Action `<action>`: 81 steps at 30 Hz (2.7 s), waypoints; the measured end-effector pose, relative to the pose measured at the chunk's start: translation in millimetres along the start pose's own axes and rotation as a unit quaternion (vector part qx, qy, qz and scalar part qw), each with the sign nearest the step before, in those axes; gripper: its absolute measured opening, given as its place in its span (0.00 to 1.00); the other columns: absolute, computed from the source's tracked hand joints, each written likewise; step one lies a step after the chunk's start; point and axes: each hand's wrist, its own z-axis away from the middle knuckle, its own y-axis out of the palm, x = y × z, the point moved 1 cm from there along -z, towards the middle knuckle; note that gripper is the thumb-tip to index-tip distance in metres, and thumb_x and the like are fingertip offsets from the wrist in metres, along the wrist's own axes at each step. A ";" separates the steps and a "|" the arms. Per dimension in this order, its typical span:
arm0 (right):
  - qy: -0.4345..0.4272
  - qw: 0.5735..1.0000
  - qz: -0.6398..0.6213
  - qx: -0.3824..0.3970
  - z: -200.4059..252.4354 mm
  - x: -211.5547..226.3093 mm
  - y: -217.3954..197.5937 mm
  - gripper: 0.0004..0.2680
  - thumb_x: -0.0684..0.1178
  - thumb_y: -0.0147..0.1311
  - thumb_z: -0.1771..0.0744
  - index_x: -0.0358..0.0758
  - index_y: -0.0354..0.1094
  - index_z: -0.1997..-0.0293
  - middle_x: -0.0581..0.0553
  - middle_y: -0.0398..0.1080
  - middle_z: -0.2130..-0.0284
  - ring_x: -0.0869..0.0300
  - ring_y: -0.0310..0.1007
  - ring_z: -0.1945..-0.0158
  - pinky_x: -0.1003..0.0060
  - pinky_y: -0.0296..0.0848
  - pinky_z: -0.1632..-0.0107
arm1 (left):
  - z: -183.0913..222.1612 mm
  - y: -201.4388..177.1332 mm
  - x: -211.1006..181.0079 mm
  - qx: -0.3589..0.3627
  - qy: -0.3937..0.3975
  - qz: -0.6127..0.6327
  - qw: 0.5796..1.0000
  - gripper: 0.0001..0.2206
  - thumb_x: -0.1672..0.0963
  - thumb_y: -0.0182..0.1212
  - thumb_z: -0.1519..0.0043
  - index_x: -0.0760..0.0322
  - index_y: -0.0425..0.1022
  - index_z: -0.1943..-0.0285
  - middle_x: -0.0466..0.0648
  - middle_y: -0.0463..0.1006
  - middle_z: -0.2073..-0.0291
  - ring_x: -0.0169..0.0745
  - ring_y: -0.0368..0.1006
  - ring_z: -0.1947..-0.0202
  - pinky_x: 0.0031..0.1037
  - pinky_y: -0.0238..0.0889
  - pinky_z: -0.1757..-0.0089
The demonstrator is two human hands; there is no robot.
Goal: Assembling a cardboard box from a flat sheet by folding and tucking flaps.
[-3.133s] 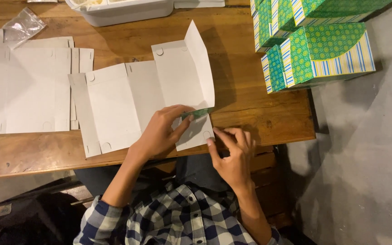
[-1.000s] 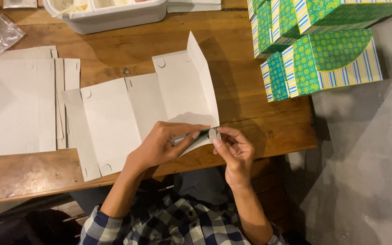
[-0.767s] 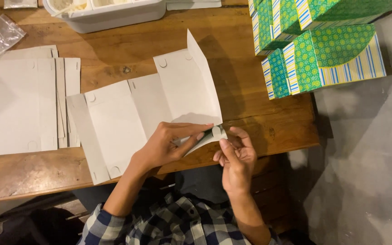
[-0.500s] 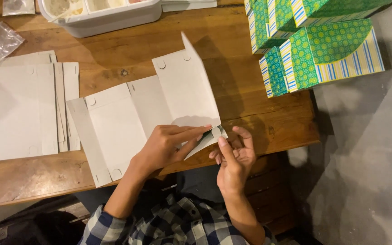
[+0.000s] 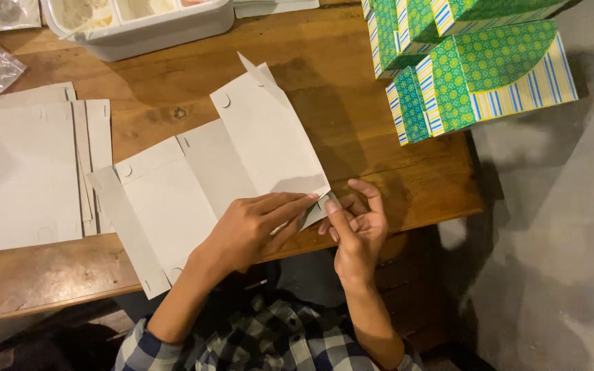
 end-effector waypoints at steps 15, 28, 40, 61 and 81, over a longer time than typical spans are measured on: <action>-0.029 0.999 -0.028 -0.005 -4.4 -10.6 -5.7 0.16 0.36 0.56 0.35 0.36 0.59 0.42 0.46 0.62 0.70 0.66 0.64 0.83 0.75 0.57 0.82 | -7.8 5.8 -15.2 0.024 -0.062 0.015 0.998 0.09 0.63 0.63 0.39 0.68 0.83 0.52 0.57 0.85 0.61 0.52 0.84 0.58 0.32 0.77 0.59; -0.044 0.999 -0.025 -0.014 0.3 -11.1 -3.6 0.15 0.38 0.57 0.34 0.38 0.59 0.43 0.46 0.64 0.68 0.64 0.68 0.80 0.75 0.61 0.81 | -2.9 17.9 -23.2 -0.028 -0.169 0.033 0.985 0.10 0.62 0.65 0.41 0.63 0.83 0.52 0.52 0.87 0.64 0.50 0.84 0.64 0.31 0.78 0.63; -0.051 0.998 -0.042 -0.005 0.9 -13.9 -6.4 0.15 0.38 0.59 0.35 0.40 0.59 0.45 0.47 0.63 0.71 0.64 0.68 0.80 0.76 0.62 0.80 | -5.8 13.0 -34.1 0.002 -0.139 -0.045 0.989 0.10 0.62 0.62 0.40 0.62 0.84 0.51 0.53 0.87 0.66 0.51 0.84 0.67 0.31 0.76 0.67; -0.069 0.997 0.017 0.019 3.3 -15.0 -29.3 0.09 0.36 0.61 0.36 0.26 0.70 0.53 0.40 0.72 0.66 0.61 0.76 0.68 0.70 0.78 0.67 | -17.0 0.9 -41.9 -0.013 -0.152 -0.006 0.988 0.09 0.62 0.63 0.40 0.63 0.83 0.52 0.54 0.87 0.67 0.50 0.84 0.68 0.34 0.78 0.65; -0.336 0.875 0.273 0.215 -25.0 45.2 -12.0 0.10 0.35 0.65 0.38 0.34 0.78 0.54 0.32 0.67 0.46 0.45 0.76 0.49 0.61 0.79 0.55 | -1.6 16.6 -23.0 -0.002 -0.098 -0.014 0.995 0.04 0.62 0.64 0.40 0.64 0.83 0.59 0.49 0.82 0.65 0.47 0.80 0.61 0.31 0.74 0.58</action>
